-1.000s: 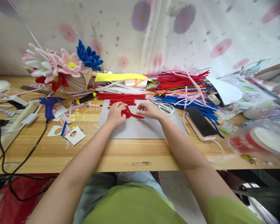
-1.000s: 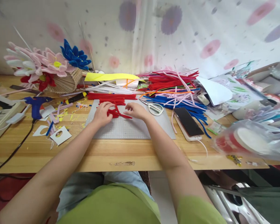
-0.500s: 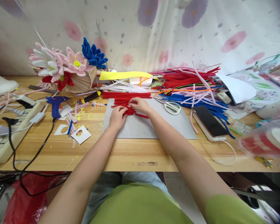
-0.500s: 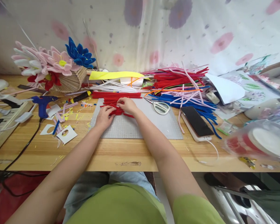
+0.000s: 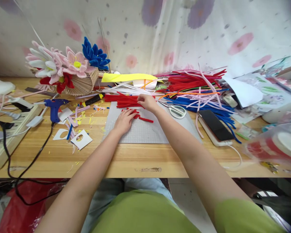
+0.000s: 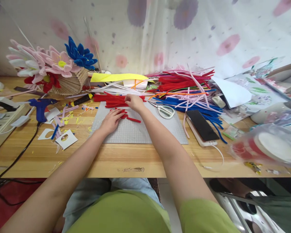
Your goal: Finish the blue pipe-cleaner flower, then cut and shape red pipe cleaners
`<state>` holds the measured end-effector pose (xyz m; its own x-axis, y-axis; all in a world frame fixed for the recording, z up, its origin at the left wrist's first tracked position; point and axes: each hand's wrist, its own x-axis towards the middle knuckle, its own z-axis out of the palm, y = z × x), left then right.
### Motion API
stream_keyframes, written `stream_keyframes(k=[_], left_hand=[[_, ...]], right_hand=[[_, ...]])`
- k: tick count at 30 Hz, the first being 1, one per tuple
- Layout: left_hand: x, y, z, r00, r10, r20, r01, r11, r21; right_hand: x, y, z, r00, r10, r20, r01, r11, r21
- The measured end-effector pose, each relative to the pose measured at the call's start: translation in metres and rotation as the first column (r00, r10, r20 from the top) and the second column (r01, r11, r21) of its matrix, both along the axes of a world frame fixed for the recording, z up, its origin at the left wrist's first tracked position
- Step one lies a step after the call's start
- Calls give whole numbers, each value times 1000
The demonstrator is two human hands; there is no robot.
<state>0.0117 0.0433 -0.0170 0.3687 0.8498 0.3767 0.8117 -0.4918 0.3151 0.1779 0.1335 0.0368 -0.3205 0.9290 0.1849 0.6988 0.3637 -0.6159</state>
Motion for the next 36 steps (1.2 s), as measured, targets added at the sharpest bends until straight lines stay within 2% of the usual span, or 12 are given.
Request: stream_keyframes(k=[4,7,11,14,17,19,21,24,28,32,34,36], left_hand=[[4,22,-1,998,69,5,-69,997,-22],[9,30,1,987,157,28,-158,987,5],[16,18,7,971,225,80,-232,969,89],[17,1,14,960,240,147,-259,958,124],[11,-12,21,923,286,258,-332,930,158],[5,-19,25,901,300,312,-371,907,199],[-2,-25,28,910,278,309,-357,903,239],[-11,-32,31,934,236,268,-307,913,268],[-20,-33,31,946,220,238,-285,914,289],[-27,-23,21,974,192,124,-211,964,162],[-28,-20,16,959,252,129,-263,961,83],[-27,-21,13,926,316,208,-332,942,51]], right_hand=[[25,-3,6,979,59,-193,-84,989,-125],[39,-9,1,988,17,-155,-43,985,-165],[48,-12,-8,984,-116,-133,102,988,-113],[49,-18,-4,929,-193,-316,141,973,-181],[47,-34,4,879,-107,-465,19,981,-191],[44,-49,5,904,15,-428,-95,981,-167],[40,-62,0,936,100,-336,-158,976,-151],[35,-74,-16,956,79,-284,-114,987,-111],[33,-78,-32,967,82,-241,-90,996,-19],[33,-78,-30,944,111,-311,-124,992,-22],[31,-80,-26,917,130,-376,-163,985,-57],[28,-82,-22,892,154,-425,-202,977,-71]])
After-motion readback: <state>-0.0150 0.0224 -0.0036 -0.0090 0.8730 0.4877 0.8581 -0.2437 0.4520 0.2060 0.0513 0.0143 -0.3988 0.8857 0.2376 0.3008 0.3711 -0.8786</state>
